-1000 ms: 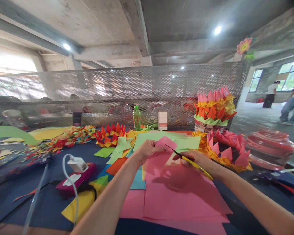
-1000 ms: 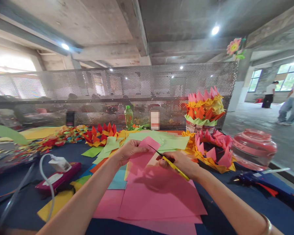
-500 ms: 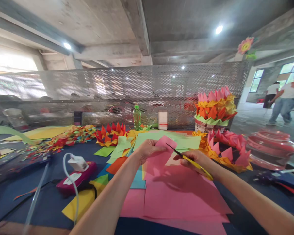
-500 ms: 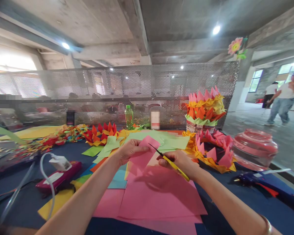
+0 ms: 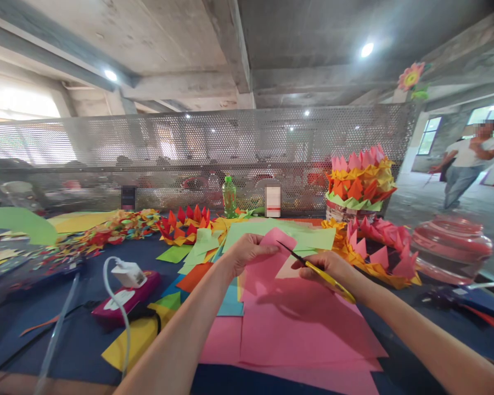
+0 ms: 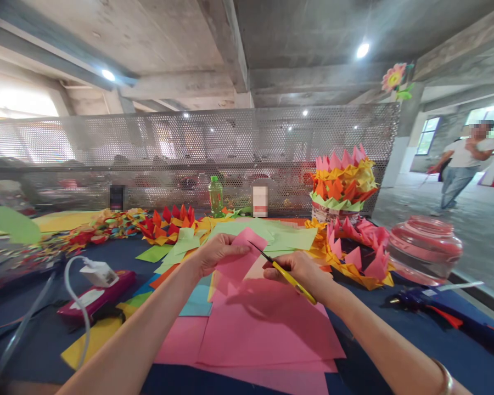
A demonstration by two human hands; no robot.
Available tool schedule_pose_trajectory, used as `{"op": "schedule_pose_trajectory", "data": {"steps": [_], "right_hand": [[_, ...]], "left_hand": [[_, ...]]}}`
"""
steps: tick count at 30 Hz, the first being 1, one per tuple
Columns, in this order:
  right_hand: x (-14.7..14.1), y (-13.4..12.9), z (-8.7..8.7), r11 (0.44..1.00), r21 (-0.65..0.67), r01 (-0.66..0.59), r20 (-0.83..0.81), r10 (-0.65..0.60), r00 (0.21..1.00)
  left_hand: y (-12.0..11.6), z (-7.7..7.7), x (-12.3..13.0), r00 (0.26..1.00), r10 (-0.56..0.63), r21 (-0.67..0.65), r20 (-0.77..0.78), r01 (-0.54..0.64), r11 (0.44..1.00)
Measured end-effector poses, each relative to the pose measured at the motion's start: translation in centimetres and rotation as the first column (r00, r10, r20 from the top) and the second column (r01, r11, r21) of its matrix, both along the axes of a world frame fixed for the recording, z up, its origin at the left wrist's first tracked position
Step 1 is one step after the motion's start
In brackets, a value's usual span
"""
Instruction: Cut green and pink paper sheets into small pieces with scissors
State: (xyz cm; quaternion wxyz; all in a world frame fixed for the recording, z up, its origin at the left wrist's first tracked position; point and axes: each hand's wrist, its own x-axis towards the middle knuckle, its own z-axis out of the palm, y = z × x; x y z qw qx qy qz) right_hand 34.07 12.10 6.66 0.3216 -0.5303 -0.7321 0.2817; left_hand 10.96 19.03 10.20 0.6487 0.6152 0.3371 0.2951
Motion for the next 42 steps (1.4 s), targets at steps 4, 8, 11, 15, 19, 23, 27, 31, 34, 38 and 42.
{"op": "schedule_pose_trajectory", "data": {"steps": [4,8,11,15,19,23,27,31,34,38,42], "right_hand": [[0.1,0.2,-0.6,0.999,-0.042,0.032,-0.011,-0.033,0.999],[0.1,0.4,-0.8,1.0,-0.026,0.005,0.001,-0.005,1.0],[-0.2,0.1,-0.3,0.998,0.057,-0.025,0.05,0.023,0.998],[-0.9,-0.8,0.9,0.998,0.048,-0.033,0.118,0.027,0.993],[-1.4,-1.4,1.5,0.993,0.106,-0.057,0.175,0.038,0.984],[-1.5,-1.6,1.7,0.987,0.136,-0.084,0.216,0.053,0.975],[-1.7,-1.9,2.0,0.984,0.15,-0.097,0.238,0.059,0.969],[-1.9,-2.1,2.2,0.982,0.165,-0.092,0.254,0.047,0.966],[-1.9,-2.2,2.3,0.984,0.14,-0.113,0.25,0.075,0.965],[-1.8,-2.2,2.3,0.984,0.124,-0.128,0.239,0.096,0.966],[-1.7,-2.2,2.2,0.988,0.12,-0.102,0.232,0.072,0.97]], "left_hand": [[0.3,-0.3,0.0,1.0,-0.017,-0.014,0.022,0.017,1.0],[0.4,-0.3,0.0,1.0,-0.012,-0.005,0.022,0.012,1.0],[0.2,-0.1,0.0,1.0,-0.007,0.005,0.021,0.007,1.0],[0.1,-0.1,0.1,1.0,0.009,-0.018,0.024,-0.008,1.0],[0.1,-0.1,0.1,1.0,0.015,-0.037,0.022,-0.014,0.999],[0.0,0.1,0.1,1.0,0.014,-0.018,0.0,-0.014,1.0],[-0.3,0.3,0.2,1.0,-0.014,0.03,-0.018,0.015,0.999],[-0.3,0.1,0.2,0.996,-0.076,0.038,-0.039,0.078,0.996],[-0.2,-0.1,0.1,0.994,-0.099,0.009,-0.044,0.099,0.995],[-0.2,-0.3,0.1,0.99,-0.137,-0.021,-0.043,0.136,0.99],[-0.4,-0.3,0.2,0.985,-0.167,-0.06,-0.037,0.165,0.984]]}}
